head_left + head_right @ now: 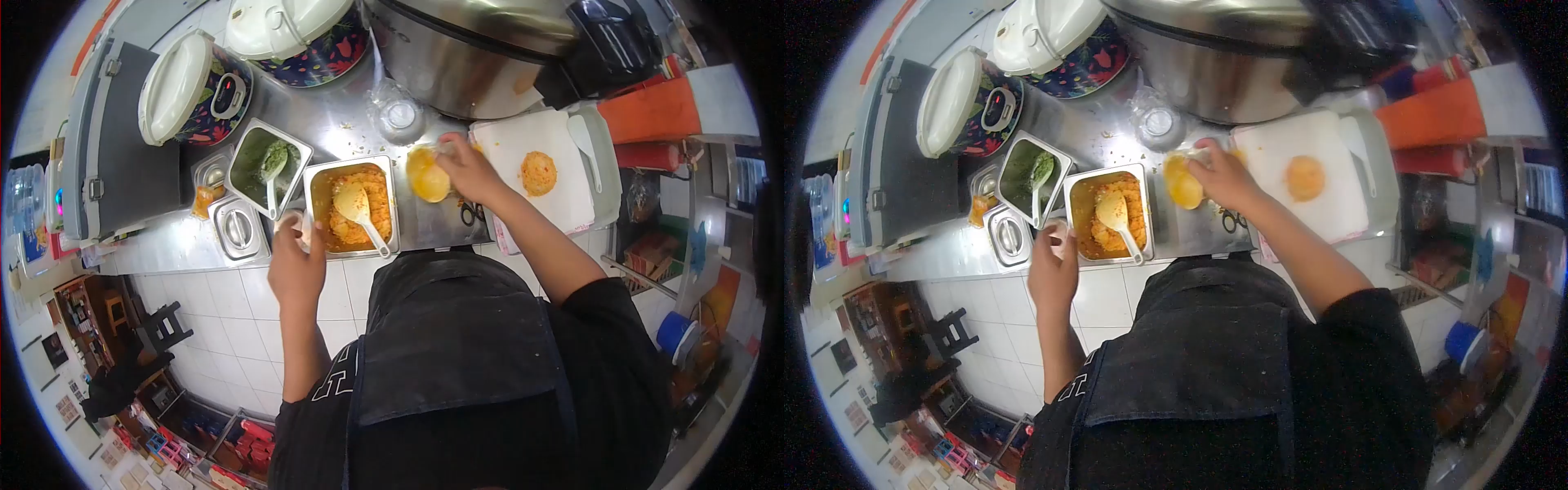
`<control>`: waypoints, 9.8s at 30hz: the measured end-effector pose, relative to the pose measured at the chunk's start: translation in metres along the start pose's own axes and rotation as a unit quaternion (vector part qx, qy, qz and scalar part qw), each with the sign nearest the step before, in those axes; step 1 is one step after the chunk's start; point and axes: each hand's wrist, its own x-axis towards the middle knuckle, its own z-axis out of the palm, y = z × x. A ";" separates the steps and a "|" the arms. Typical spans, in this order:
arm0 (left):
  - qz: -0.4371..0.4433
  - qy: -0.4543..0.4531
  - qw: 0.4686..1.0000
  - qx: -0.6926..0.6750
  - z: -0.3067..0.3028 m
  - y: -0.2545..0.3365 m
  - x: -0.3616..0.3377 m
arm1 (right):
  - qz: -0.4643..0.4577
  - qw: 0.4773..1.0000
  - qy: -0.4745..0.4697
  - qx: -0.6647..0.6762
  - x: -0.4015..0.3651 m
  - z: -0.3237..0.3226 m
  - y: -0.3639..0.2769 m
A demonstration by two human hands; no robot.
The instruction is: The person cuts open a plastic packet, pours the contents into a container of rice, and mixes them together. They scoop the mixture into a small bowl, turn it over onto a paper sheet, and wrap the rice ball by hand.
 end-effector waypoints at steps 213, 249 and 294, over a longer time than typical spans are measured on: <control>0.362 -0.089 0.924 0.081 0.232 0.267 -0.053 | -0.428 0.781 0.060 -0.451 -0.052 -0.260 0.186; 0.302 -0.030 0.952 0.039 0.236 0.282 -0.020 | -0.179 0.920 -0.061 -0.344 -0.015 -0.251 0.138; 0.277 -0.133 0.949 -0.076 0.237 0.282 -0.053 | -0.072 0.940 0.094 -0.321 -0.056 -0.208 0.158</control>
